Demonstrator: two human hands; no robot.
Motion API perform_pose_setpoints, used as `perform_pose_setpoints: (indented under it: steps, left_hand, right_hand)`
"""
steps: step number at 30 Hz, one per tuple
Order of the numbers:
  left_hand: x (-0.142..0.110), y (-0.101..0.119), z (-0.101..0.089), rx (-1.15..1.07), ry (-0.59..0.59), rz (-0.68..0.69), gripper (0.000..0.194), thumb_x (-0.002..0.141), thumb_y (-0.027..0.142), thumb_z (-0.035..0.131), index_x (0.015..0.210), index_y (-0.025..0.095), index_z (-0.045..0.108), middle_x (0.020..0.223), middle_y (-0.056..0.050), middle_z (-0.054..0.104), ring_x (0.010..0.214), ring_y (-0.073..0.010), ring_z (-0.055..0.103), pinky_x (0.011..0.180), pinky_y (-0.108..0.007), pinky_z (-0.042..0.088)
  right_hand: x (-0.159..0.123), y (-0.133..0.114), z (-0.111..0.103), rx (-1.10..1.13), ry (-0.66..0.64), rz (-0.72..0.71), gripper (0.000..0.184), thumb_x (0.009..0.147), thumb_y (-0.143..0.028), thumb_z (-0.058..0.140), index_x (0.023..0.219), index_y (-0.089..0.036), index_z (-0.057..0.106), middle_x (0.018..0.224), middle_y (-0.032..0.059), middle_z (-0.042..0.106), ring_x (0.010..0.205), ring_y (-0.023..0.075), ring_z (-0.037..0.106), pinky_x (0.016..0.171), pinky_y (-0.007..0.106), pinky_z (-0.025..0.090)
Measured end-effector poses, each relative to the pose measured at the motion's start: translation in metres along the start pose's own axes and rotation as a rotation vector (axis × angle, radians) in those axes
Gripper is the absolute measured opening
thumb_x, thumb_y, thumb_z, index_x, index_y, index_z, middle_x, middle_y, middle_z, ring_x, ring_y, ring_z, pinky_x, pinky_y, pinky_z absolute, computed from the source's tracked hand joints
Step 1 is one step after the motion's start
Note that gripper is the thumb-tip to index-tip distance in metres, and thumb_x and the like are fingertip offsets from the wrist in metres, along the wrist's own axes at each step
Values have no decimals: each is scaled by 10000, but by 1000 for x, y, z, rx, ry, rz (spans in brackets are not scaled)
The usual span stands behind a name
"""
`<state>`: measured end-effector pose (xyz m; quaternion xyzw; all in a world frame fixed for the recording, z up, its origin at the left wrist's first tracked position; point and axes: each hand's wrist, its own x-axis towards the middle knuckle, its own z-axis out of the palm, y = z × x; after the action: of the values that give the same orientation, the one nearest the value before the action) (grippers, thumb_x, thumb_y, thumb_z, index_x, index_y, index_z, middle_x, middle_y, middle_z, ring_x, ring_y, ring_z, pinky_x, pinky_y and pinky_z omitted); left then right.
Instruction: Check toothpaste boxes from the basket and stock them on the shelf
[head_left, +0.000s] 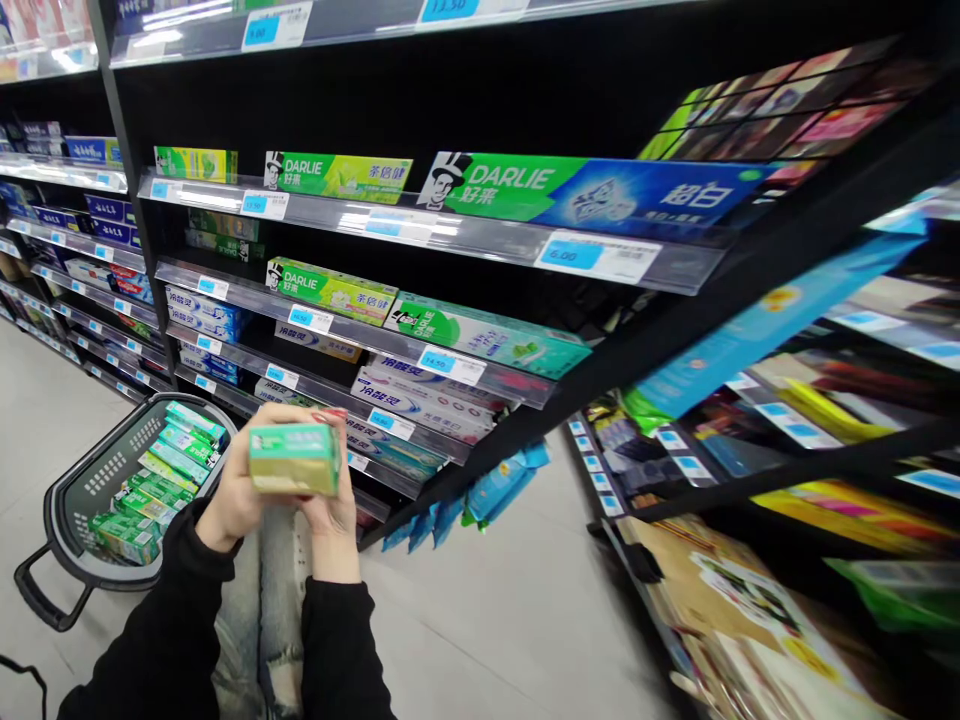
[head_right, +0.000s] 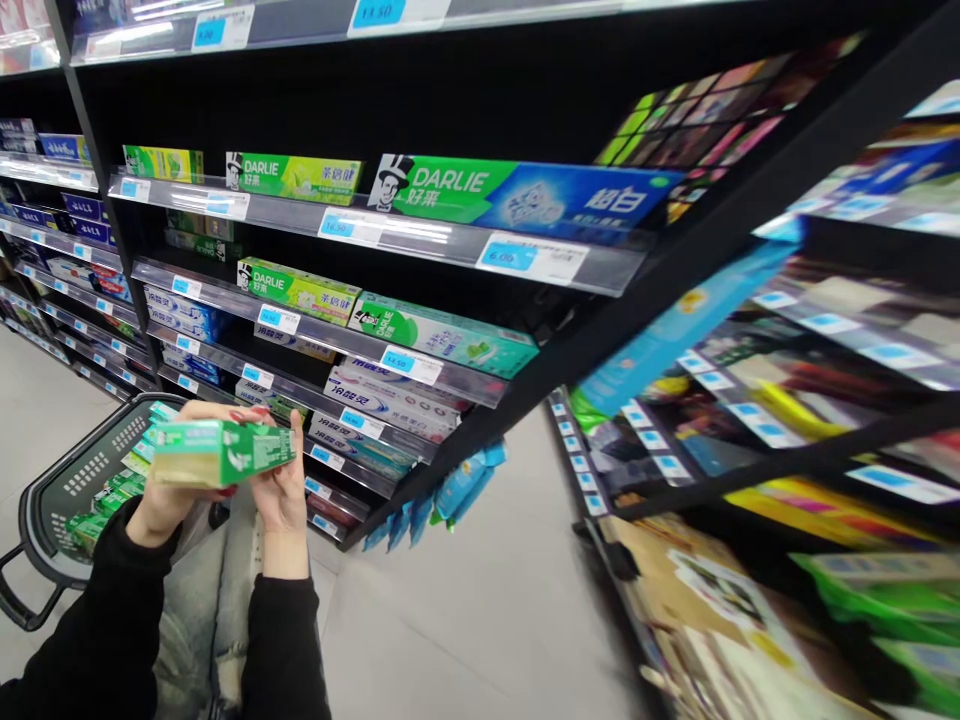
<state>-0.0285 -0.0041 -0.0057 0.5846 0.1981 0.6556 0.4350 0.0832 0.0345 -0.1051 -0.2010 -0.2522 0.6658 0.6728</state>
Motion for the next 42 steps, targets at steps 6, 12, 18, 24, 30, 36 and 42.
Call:
perform_pose_setpoints:
  steps: [6,12,18,24,30,36,42]
  left_hand:
    - [9,-7,-26,-311,255,-106,442,517,150,821,865,251,567,1111,-3,656,1135,-273,607,1025,-509,440]
    - [7,-9,-33,-463,307,-192,331,667,478,771,813,270,558,909,40,665,975,-228,657,982,-500,456]
    - [8,-11,-23,-564,368,-307,364,700,279,646,1064,262,643,1193,-48,677,1183,-294,594,1077,-539,362]
    - [12,-25,-15,-988,501,-440,531,875,396,479,1327,119,514,1212,-158,673,1295,-295,522,1137,-509,307]
    - [22,-39,-7,-1153,659,-652,528,956,418,373,1325,67,514,1011,-155,726,991,-276,700,1052,-514,431]
    - [15,-39,2,-1113,630,-730,544,972,450,367,1319,66,534,870,-107,729,759,-195,718,834,-341,568]
    - [13,-43,-3,-1117,601,-639,548,964,483,388,1321,95,537,992,-113,732,837,-186,718,872,-322,551]
  right_hand:
    - [-6,-41,10,-164,11,-251,878,584,-237,866,1360,-367,477,1237,19,638,981,145,631,913,303,485]
    - [-23,-69,24,-448,49,-494,780,585,-235,864,1298,-285,552,1221,59,634,1050,197,599,832,279,499]
    - [-38,-75,45,-595,161,-692,663,580,-188,874,1182,-292,619,1142,28,639,1040,204,596,859,307,501]
    - [-50,-80,58,-990,75,-1021,579,644,-148,837,1169,-274,627,1057,42,641,996,233,610,872,379,507]
    - [-51,-76,68,-1021,-154,-1007,505,715,-100,754,1163,-286,612,994,34,646,933,218,599,766,359,519]
    - [-56,-69,77,-1072,-198,-1008,464,736,-101,732,1144,-280,604,997,42,645,918,222,577,771,390,516]
    - [-57,-71,75,-1081,-202,-950,452,748,-140,723,1155,-291,598,1026,53,634,956,236,592,796,408,525]
